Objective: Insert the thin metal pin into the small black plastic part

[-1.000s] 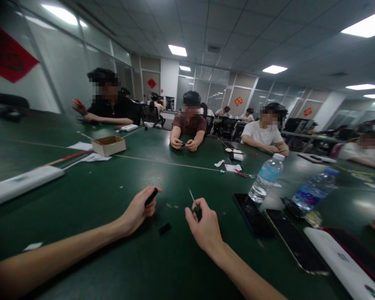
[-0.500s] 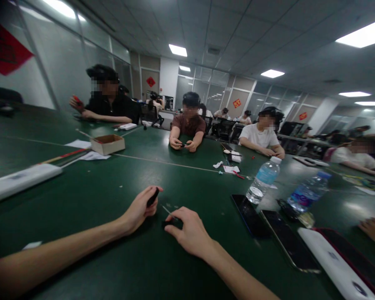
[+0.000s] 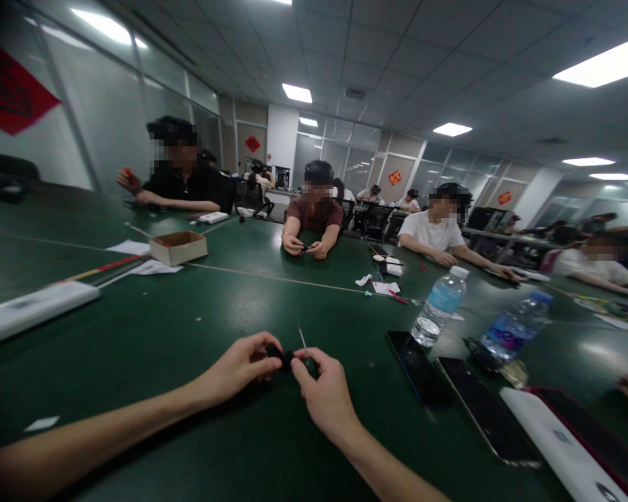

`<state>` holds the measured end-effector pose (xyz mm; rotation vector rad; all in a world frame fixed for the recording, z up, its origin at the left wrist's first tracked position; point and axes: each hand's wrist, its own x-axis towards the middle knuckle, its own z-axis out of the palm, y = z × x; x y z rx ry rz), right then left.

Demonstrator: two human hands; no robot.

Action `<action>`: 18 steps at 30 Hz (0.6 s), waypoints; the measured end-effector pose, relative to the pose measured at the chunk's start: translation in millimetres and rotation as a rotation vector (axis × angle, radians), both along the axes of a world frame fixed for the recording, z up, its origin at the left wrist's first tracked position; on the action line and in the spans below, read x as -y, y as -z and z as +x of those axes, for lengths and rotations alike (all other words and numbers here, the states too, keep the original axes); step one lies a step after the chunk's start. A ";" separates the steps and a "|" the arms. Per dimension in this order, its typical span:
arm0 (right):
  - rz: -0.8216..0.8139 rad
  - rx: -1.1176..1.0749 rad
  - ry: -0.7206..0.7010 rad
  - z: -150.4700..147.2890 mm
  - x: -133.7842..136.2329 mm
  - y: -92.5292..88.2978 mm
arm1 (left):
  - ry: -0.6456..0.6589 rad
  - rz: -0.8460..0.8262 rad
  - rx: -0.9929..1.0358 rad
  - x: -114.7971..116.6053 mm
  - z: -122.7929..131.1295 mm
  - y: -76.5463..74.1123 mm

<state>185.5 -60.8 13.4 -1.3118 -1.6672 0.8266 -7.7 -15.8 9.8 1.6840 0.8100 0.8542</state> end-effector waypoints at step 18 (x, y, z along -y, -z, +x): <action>0.113 0.106 -0.050 2.6 3.9 -7.0 | -0.009 0.025 -0.034 3.4 4.2 -2.6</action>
